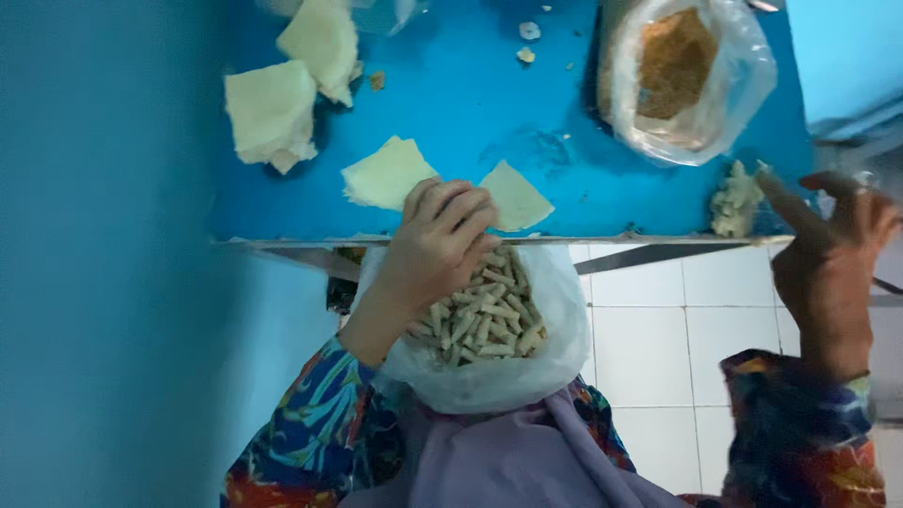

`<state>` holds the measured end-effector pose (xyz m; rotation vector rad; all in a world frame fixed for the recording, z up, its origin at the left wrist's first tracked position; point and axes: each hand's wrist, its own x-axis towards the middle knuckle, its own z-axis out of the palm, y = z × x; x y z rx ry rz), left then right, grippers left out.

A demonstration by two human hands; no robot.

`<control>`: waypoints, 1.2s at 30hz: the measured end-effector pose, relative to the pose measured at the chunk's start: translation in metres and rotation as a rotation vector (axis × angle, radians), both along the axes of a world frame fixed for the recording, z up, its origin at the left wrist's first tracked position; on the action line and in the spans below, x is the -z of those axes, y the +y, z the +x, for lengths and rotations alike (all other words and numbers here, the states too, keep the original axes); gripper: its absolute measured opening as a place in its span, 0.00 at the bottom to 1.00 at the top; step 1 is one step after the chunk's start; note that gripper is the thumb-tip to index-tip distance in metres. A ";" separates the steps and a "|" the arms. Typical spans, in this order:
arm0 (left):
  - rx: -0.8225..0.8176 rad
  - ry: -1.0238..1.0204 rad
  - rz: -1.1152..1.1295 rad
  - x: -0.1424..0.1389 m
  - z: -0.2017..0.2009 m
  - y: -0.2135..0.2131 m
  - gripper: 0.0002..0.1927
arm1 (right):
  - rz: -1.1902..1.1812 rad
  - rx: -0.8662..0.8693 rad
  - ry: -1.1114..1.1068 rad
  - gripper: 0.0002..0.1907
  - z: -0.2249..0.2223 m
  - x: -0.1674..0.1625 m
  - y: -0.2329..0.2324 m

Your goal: The person pinches small pieces of soft white dough from larger blocks on a blue table, flattens and folds each piece between the fingers, and drops the shaped pieces into a plastic bag filled with rolled snack pieces. A bag of brown powder sits on the table beside the work area.

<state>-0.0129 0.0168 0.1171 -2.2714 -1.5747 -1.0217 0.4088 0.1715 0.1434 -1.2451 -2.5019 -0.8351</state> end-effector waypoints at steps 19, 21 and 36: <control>0.046 0.006 -0.039 0.000 -0.004 -0.001 0.14 | -0.228 -0.224 0.172 0.16 -0.042 -0.051 0.014; 0.032 -0.012 -0.047 0.000 -0.002 0.000 0.15 | -0.346 -0.431 0.297 0.24 -0.097 -0.047 0.010; 0.035 -0.109 -0.021 0.001 -0.003 -0.003 0.12 | 0.095 -0.587 -0.259 0.19 -0.225 -0.044 -0.010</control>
